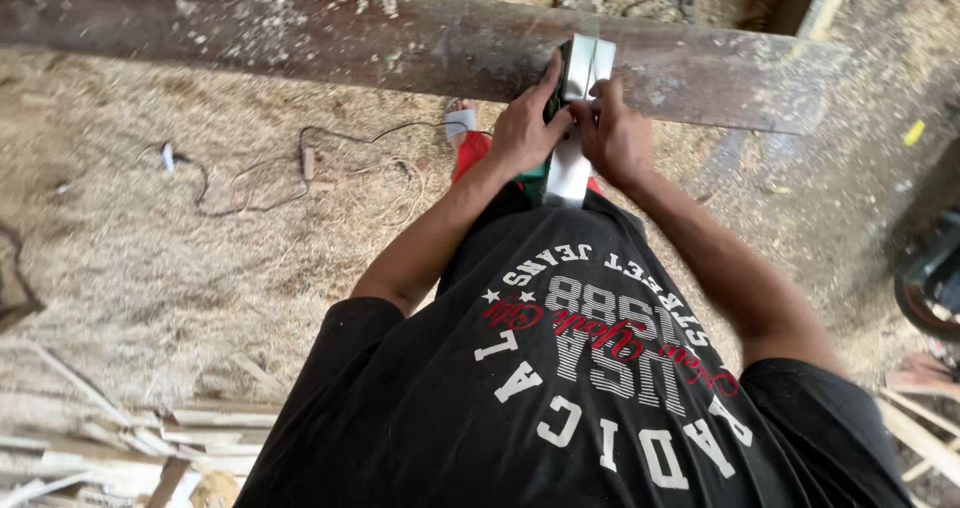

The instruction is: The person adjusts a green and silver handheld tool on a wooden beam using a T-handle wrench. They repeatedly tighten and loosen screws on the tool's base plate while repositioning it along the beam.

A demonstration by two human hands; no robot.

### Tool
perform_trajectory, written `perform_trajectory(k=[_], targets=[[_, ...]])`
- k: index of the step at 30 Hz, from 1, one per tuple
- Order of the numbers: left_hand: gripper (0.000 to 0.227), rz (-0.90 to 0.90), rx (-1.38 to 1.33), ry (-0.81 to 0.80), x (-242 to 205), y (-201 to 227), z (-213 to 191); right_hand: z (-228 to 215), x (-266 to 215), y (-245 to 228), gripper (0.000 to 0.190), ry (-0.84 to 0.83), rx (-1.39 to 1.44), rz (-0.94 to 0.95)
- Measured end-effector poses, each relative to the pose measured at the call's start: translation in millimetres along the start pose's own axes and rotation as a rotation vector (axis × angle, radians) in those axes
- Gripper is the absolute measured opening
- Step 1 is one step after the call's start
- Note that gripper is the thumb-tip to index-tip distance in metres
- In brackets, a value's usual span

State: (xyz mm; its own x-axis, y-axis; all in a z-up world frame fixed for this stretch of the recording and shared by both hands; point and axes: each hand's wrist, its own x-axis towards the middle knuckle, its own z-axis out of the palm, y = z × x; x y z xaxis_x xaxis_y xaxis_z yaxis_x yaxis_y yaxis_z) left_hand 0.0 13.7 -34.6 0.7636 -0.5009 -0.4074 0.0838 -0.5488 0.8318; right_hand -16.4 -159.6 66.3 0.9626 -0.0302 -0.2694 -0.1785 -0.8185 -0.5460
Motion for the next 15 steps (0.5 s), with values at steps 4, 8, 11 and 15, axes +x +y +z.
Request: perform_trajectory(k=[4, 8, 11, 15], targets=[[0.069, 0.294, -0.255, 0.062, -3.5, -30.7, 12.2, -33.7, 17.3, 19.3, 0.035, -0.39, -0.386, -0.715], [0.073, 0.284, -0.277, -0.005, 44.4, -38.6, -24.2, -63.1, 67.1, 6.6, 0.054, -0.307, -0.856, -1.105], [0.076, 0.096, -0.625, -0.202, 4.4, -48.3, -13.4, -61.4, 36.2, -2.4, 0.059, -0.344, -0.964, -1.136], [0.07, 0.193, -0.706, -0.208, 12.1, -40.1, -18.8, -72.0, 31.5, -3.6, 0.028, -0.295, -0.764, -1.012]])
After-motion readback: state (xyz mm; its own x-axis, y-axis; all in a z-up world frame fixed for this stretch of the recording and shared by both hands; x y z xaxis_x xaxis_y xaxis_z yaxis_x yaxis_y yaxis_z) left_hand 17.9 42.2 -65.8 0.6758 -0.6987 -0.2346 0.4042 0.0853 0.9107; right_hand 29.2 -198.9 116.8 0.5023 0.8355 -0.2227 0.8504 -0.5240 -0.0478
